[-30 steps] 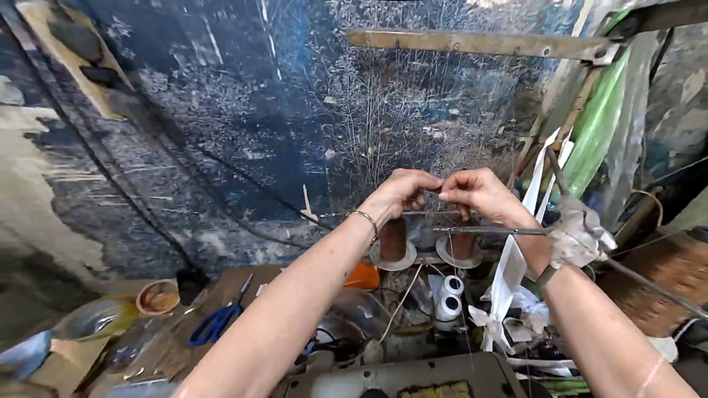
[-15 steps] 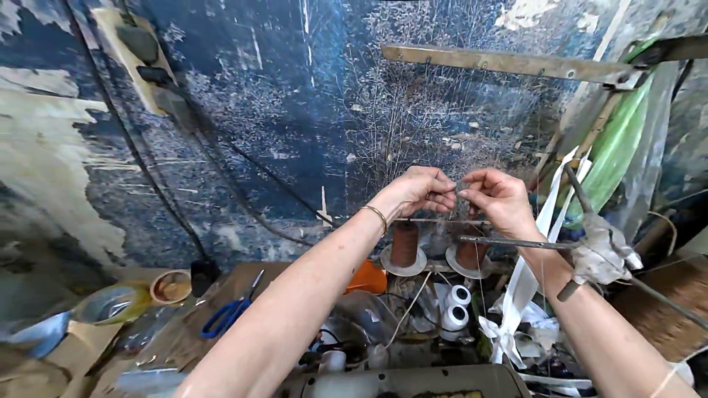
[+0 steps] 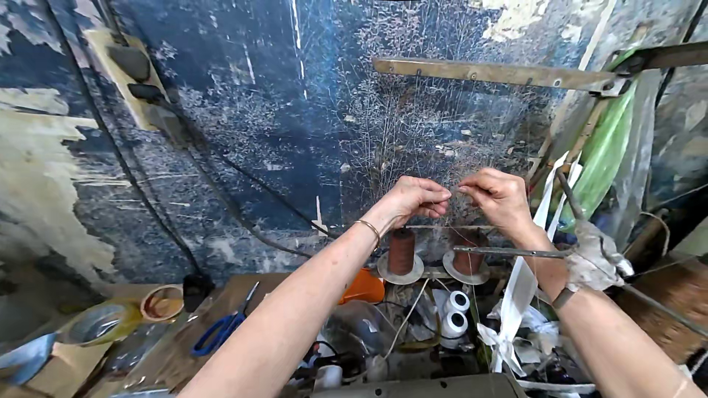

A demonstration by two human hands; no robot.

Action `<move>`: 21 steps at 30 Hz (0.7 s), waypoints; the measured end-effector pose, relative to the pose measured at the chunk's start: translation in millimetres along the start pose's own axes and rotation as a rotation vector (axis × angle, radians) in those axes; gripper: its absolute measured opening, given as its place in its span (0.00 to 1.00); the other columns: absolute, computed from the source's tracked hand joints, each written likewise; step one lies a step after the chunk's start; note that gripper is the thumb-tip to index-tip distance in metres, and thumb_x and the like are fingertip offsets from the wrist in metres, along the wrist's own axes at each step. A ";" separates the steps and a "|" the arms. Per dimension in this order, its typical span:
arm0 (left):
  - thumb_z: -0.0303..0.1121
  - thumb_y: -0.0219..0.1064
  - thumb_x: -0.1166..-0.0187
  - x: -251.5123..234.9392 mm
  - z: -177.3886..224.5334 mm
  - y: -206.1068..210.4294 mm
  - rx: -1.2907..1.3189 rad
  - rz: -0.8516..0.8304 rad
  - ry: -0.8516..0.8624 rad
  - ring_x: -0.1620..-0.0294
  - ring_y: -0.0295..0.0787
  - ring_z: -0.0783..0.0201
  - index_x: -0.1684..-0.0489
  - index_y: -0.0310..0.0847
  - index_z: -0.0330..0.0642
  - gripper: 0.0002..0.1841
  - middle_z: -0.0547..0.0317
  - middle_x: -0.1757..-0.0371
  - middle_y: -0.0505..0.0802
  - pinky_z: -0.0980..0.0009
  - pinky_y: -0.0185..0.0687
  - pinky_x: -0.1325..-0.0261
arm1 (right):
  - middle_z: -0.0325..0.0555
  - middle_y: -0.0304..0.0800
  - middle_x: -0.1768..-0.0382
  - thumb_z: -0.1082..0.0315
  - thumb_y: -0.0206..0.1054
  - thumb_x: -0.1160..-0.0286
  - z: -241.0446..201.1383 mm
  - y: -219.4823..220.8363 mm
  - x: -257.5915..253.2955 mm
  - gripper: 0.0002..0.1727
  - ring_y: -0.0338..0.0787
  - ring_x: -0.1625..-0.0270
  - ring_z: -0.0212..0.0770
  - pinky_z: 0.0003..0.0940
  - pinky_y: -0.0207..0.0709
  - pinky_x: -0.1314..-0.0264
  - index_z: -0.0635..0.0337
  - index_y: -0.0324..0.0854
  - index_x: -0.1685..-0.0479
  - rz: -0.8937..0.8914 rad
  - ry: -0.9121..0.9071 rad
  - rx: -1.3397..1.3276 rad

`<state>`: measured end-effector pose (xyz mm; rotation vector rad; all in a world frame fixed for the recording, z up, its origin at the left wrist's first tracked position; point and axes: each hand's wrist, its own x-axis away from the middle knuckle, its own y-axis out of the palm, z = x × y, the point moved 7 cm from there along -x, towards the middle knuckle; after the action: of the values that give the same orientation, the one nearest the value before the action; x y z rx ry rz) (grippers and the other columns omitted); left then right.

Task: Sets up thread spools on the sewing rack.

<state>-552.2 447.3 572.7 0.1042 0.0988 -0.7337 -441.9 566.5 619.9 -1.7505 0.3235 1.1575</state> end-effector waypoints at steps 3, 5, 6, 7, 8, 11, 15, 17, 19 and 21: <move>0.25 0.67 0.19 1.5 -30.1 -4.5 -0.500 -0.062 0.012 0.76 0.81 0.72 0.57 0.90 0.31 0.06 0.59 0.73 0.89 0.74 0.80 0.67 | 0.59 0.91 0.55 0.77 0.66 0.19 2.1 -4.9 -1.5 0.07 0.91 0.57 0.47 0.38 0.84 0.45 0.71 0.89 0.54 -0.022 0.050 0.098; 0.27 0.70 0.21 1.5 -41.8 -4.8 -0.907 -0.120 -0.021 0.63 0.88 0.60 0.56 0.94 0.38 0.06 0.52 0.64 0.94 0.57 0.81 0.52 | 0.59 0.92 0.58 0.77 0.67 0.22 20.9 -2.4 -4.4 0.07 0.93 0.57 0.50 0.42 0.85 0.46 0.70 0.90 0.56 0.018 -0.014 0.137; 0.27 0.70 0.21 0.4 -41.0 -3.7 -0.970 -0.117 0.013 0.53 0.90 0.55 0.52 0.94 0.39 0.08 0.49 0.56 0.95 0.51 0.81 0.43 | 0.59 0.93 0.62 0.78 0.68 0.25 32.9 -0.1 -6.5 0.06 0.93 0.61 0.51 0.44 0.87 0.51 0.70 0.91 0.60 0.062 -0.061 0.136; 0.28 0.68 0.18 -1.3 -35.6 -3.5 -0.942 -0.078 0.077 0.47 0.90 0.53 0.47 0.93 0.40 0.10 0.47 0.50 0.95 0.49 0.80 0.37 | 0.59 0.92 0.64 0.78 0.69 0.26 37.2 1.6 -7.0 0.06 0.93 0.62 0.51 0.45 0.87 0.53 0.70 0.92 0.60 0.070 -0.073 0.136; 0.30 0.65 0.15 -4.2 -27.3 -3.8 -0.851 -0.003 0.159 0.45 0.90 0.53 0.43 0.91 0.39 0.12 0.46 0.47 0.94 0.50 0.80 0.36 | 0.60 0.92 0.62 0.78 0.68 0.25 33.2 1.4 -5.9 0.06 0.93 0.61 0.52 0.46 0.86 0.52 0.71 0.91 0.59 0.046 -0.053 0.147; 0.35 0.57 0.10 -22.4 -11.6 0.2 -0.410 0.110 0.359 0.40 0.88 0.61 0.32 0.84 0.36 0.18 0.48 0.36 0.91 0.59 0.81 0.35 | 0.61 0.90 0.56 0.78 0.66 0.19 8.3 -2.0 -1.0 0.07 0.91 0.56 0.54 0.45 0.84 0.45 0.72 0.89 0.54 -0.049 0.038 0.177; 0.29 0.65 0.15 -33.1 -11.9 24.7 0.044 0.032 0.248 0.56 0.89 0.69 0.41 0.87 0.33 0.12 0.57 0.54 0.94 0.72 0.84 0.49 | 0.61 0.90 0.57 0.81 0.64 0.22 6.1 -0.2 0.0 0.08 0.91 0.56 0.53 0.44 0.85 0.46 0.71 0.89 0.54 -0.035 0.015 0.165; 0.23 0.68 0.19 -32.7 -11.6 27.3 0.088 0.053 0.183 0.70 0.88 0.71 0.51 0.88 0.31 0.07 0.57 0.68 0.93 0.76 0.85 0.61 | 0.60 0.90 0.57 0.80 0.65 0.21 9.4 -0.1 2.4 0.07 0.91 0.57 0.52 0.44 0.85 0.47 0.71 0.89 0.55 -0.028 -0.001 0.173; 0.22 0.68 0.21 -31.6 -12.1 22.1 0.057 0.071 0.144 0.73 0.86 0.72 0.57 0.88 0.32 0.04 0.58 0.71 0.92 0.78 0.84 0.65 | 0.58 0.89 0.59 0.79 0.66 0.21 13.7 -0.3 4.1 0.06 0.90 0.60 0.50 0.42 0.84 0.50 0.70 0.89 0.56 -0.021 -0.012 0.174; 0.23 0.67 0.19 -31.4 -12.1 16.4 0.021 0.053 0.146 0.73 0.87 0.72 0.57 0.88 0.32 0.05 0.58 0.71 0.93 0.77 0.84 0.64 | 0.58 0.90 0.61 0.78 0.67 0.22 18.0 -0.5 1.1 0.06 0.90 0.61 0.50 0.41 0.85 0.51 0.70 0.90 0.57 -0.028 -0.010 0.141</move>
<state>-565.0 481.7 565.7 0.1795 0.2266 -0.6740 -451.1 582.0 617.9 -1.6207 0.3648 1.0963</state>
